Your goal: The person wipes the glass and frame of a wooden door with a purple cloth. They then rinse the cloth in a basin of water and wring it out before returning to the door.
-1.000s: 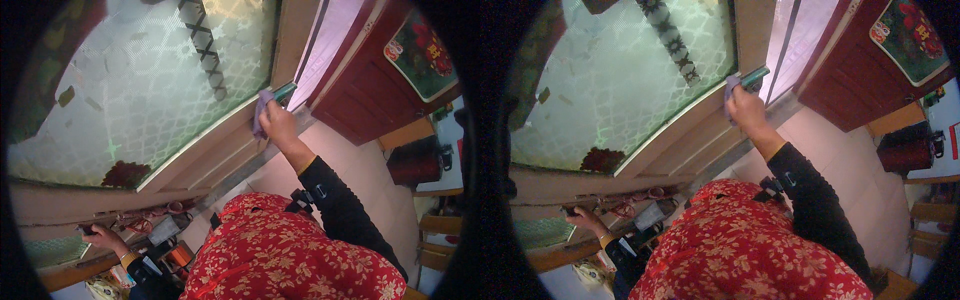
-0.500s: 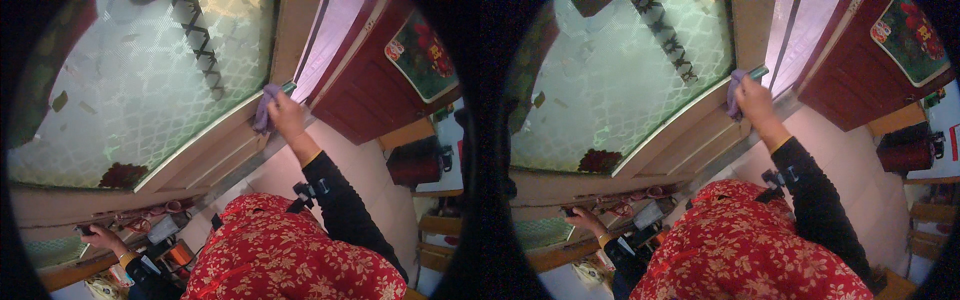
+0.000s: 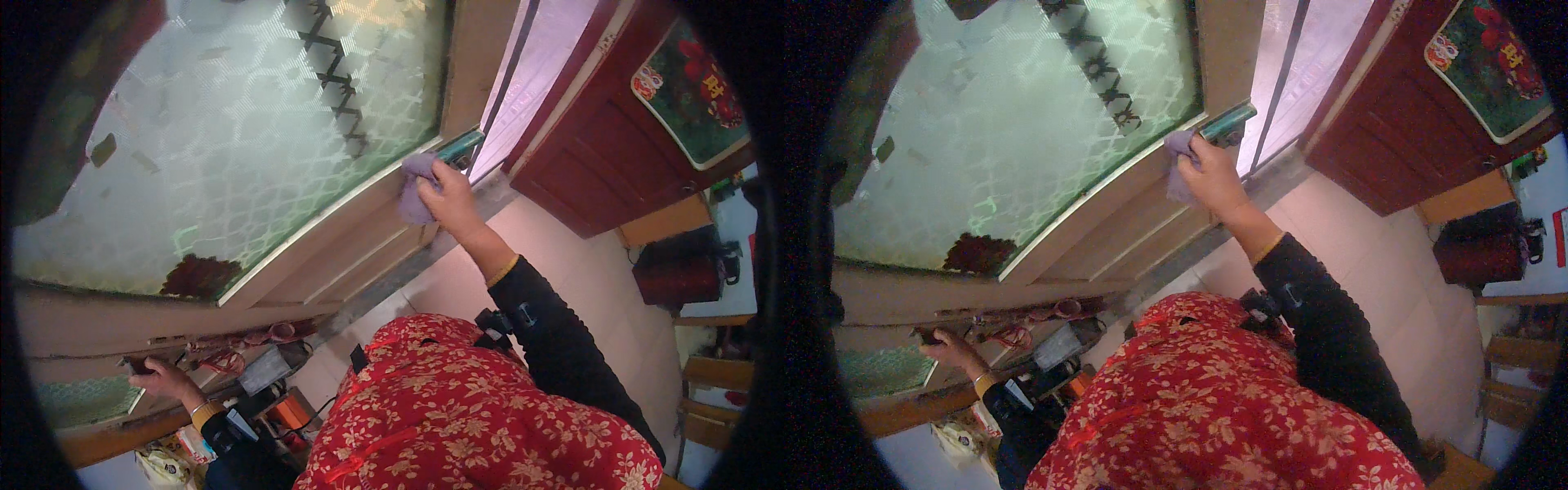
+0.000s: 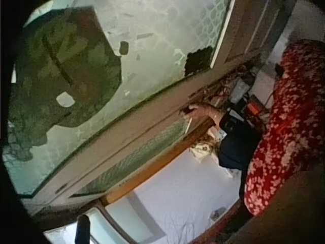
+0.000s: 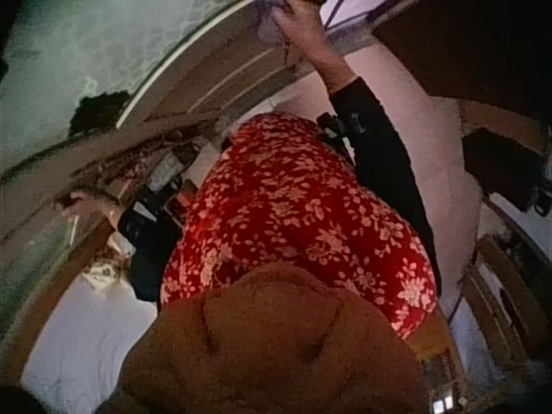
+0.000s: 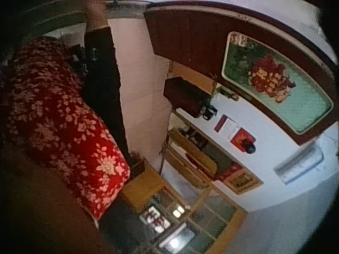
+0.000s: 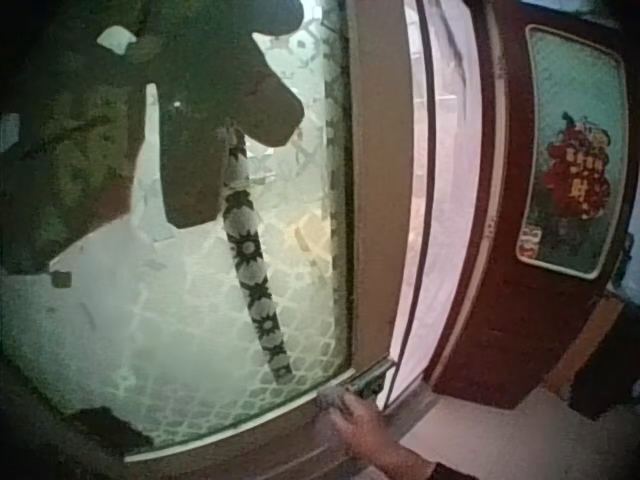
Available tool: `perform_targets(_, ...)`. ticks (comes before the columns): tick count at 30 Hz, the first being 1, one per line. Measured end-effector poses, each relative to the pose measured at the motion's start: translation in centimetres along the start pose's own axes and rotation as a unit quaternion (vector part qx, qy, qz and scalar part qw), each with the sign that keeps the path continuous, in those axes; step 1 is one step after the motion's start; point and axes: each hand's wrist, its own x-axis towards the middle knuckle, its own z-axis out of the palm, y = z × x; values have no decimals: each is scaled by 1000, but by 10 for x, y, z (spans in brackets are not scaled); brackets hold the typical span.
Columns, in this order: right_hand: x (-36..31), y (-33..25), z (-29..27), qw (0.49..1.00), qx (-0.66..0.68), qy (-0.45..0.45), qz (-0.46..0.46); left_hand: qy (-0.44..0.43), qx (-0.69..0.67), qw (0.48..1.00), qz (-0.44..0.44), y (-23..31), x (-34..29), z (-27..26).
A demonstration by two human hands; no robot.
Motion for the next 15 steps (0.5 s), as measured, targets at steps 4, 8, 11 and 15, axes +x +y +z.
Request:
perform_targets(4, -17, 2, -26, 969, 193, -60, 145, 0, -13, 1000, 0, -6, 1, 2)
perform_targets(8, -27, -8, -54, 875, 416, -77, 236, 11, 17, 1000, 9, -12, 0, 5)
perform_targets(11, -31, -15, -71, 815, 524, -102, 224, -10, -37, 999, -3, -10, -1, 5)
perform_targets(15, -44, -10, -79, 802, 536, -68, 255, 11, -9, 1000, 9, -7, 0, 4)
